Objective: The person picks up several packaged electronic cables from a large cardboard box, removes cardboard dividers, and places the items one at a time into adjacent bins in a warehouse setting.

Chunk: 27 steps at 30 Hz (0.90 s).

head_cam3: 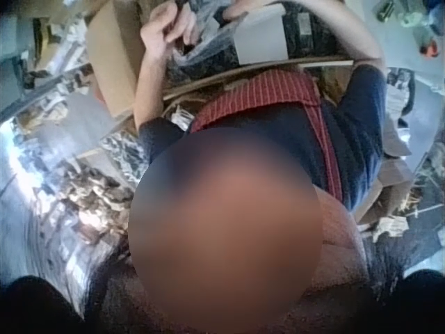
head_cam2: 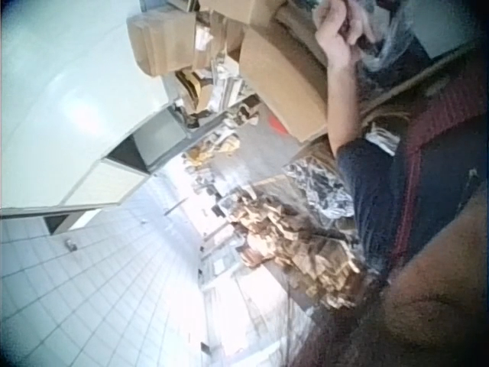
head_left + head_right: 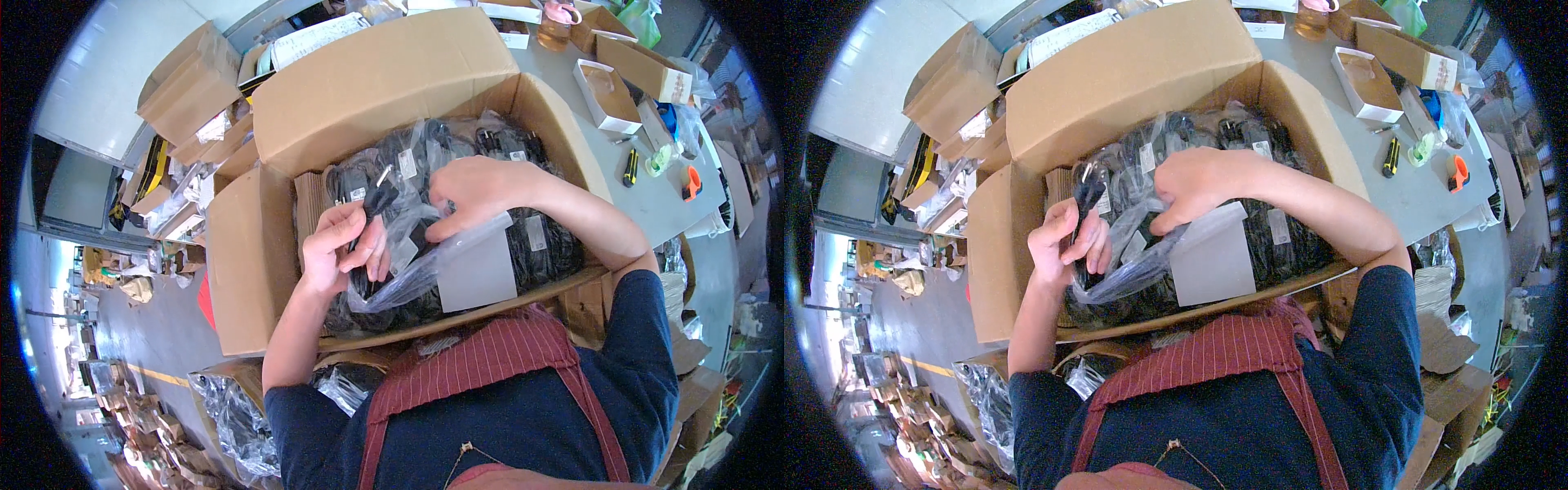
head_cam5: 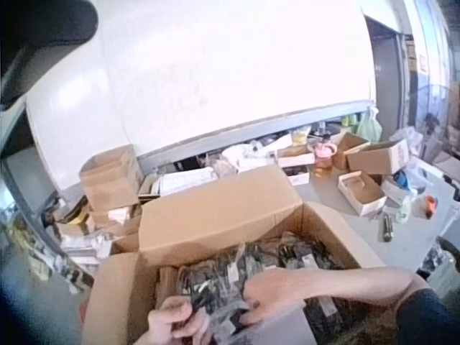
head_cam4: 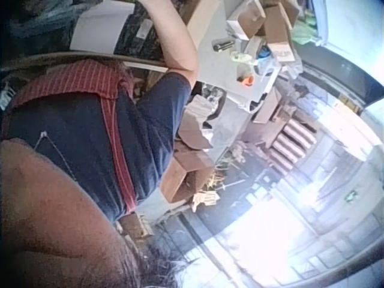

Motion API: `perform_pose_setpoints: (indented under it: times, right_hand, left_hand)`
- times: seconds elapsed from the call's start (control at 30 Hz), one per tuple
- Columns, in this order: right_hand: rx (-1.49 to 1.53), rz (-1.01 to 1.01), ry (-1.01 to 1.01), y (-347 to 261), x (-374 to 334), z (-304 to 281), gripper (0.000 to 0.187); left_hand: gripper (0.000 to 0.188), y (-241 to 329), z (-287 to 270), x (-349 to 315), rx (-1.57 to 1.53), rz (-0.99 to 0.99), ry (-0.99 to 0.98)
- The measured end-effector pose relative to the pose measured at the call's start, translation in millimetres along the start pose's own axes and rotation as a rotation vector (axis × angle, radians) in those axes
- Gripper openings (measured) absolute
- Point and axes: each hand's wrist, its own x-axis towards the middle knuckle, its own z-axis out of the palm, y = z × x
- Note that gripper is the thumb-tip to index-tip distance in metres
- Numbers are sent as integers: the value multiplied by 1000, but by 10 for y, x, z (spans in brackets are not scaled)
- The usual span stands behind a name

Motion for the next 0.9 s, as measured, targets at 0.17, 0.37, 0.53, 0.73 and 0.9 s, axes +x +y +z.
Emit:
perform_pose_setpoints:
  times: [0.17,0.37,0.53,0.73,0.9]
  right_hand:
    - [-73,-70,-172,16,-4,46,41]
    - [-139,-24,105,-21,-111,111,38]
    - [-91,-12,81,24,-107,78,40]
    - [-7,-101,-33,66,-79,53,36]
    - [132,-293,-103,252,10,-2,35]
  left_hand:
    - [50,19,-106,-22,0,24,44]
    - [33,78,-12,-51,385,-137,187]
    - [26,46,114,-71,603,-251,224]
    - [25,50,96,-98,628,-284,176]
    - [20,89,145,-109,654,-303,189]
